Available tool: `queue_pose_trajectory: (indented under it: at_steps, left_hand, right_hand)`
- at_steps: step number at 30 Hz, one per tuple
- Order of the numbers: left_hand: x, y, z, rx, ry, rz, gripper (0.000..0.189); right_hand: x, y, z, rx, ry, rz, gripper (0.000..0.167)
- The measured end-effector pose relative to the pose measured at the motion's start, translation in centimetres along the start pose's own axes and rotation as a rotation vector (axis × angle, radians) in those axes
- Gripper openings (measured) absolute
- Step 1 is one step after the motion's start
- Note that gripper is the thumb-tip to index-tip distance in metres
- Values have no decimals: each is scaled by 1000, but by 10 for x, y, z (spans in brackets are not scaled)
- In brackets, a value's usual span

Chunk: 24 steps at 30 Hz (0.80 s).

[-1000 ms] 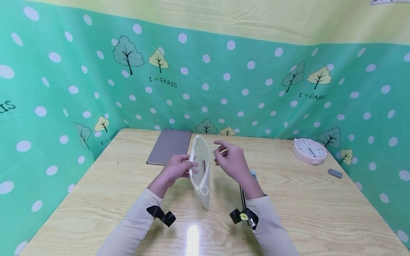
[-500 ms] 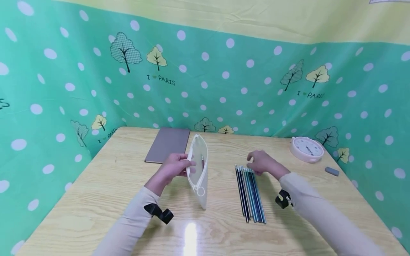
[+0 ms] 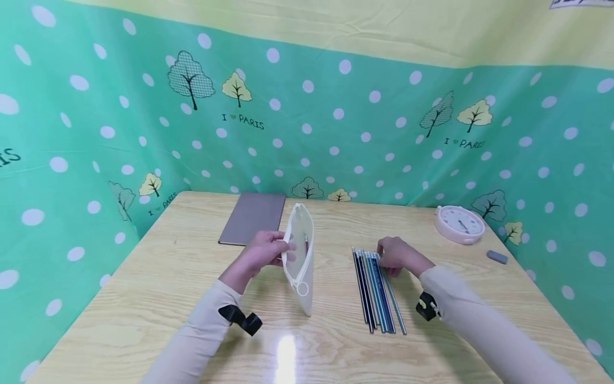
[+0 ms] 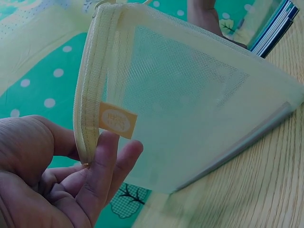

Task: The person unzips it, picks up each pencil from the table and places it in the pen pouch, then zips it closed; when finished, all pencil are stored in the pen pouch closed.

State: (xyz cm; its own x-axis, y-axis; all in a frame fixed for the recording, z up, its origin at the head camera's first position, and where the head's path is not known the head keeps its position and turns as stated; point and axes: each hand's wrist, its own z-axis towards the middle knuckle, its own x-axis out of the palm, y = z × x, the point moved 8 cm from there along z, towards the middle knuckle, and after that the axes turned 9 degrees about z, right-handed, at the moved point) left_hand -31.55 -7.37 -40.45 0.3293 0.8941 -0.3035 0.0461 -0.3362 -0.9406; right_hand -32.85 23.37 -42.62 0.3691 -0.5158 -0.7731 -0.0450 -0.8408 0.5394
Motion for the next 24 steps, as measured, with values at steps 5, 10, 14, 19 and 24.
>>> queue_pose_trajectory:
  at_steps: [5,10,14,19,24]
  left_hand:
    - [-1,2,1,-14,-7,-5,35]
    - [-2,2,1,-22,-11,-1,35]
    - [-2,2,1,-23,-5,-3,36]
    - [-4,1,1,-24,-8,-8,37]
    - [-4,0,1,-25,-13,-2,36]
  right_hand:
    - [1,0,3,-7,-19,-10,27]
    - [-12,-1,0,-42,-33,40,29]
    - [-38,3,-9,-84,-104,183,36]
    - [-69,18,-23,-174,-265,378,44]
    - [-81,44,-43,-296,-448,619,46]
